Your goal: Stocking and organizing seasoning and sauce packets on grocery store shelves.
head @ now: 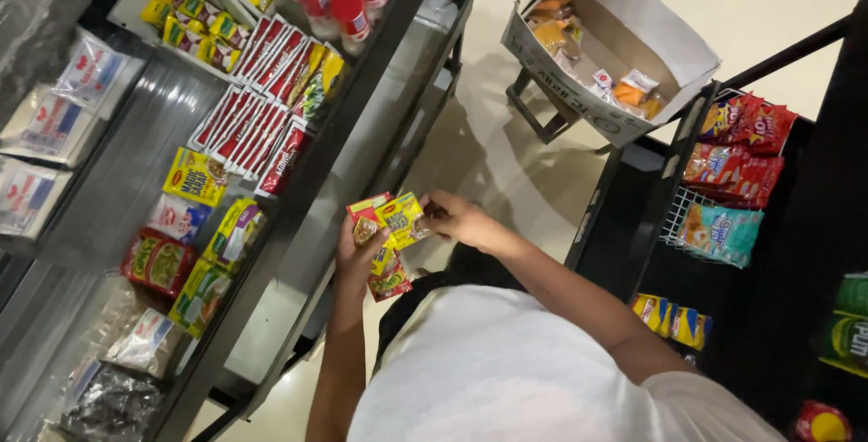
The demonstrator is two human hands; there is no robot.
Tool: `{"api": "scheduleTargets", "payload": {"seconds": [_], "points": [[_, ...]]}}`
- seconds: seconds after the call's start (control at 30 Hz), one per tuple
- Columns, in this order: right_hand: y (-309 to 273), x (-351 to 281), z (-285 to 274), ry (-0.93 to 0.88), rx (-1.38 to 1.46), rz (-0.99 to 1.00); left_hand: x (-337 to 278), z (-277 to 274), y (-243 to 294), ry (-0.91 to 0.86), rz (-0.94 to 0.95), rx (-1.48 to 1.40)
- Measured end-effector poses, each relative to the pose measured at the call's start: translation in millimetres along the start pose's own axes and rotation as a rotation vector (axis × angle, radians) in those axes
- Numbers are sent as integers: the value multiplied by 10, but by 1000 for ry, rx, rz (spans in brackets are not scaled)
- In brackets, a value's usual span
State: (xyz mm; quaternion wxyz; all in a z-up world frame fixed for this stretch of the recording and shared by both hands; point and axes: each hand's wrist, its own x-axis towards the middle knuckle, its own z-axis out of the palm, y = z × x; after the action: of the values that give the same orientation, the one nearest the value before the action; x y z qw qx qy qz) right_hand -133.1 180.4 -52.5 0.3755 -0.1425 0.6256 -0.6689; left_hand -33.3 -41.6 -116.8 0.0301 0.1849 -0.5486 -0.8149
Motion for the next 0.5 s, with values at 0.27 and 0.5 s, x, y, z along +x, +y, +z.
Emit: {"api": "scheduleTargets", "payload": {"seconds": [0.27,0.5], "points": [[278,62,-280,131,-125,-33,268,264,-48,-110,56,-12],[115,-285,-394,171,-25,-136,56,664,312,-149,-81,-40]]}}
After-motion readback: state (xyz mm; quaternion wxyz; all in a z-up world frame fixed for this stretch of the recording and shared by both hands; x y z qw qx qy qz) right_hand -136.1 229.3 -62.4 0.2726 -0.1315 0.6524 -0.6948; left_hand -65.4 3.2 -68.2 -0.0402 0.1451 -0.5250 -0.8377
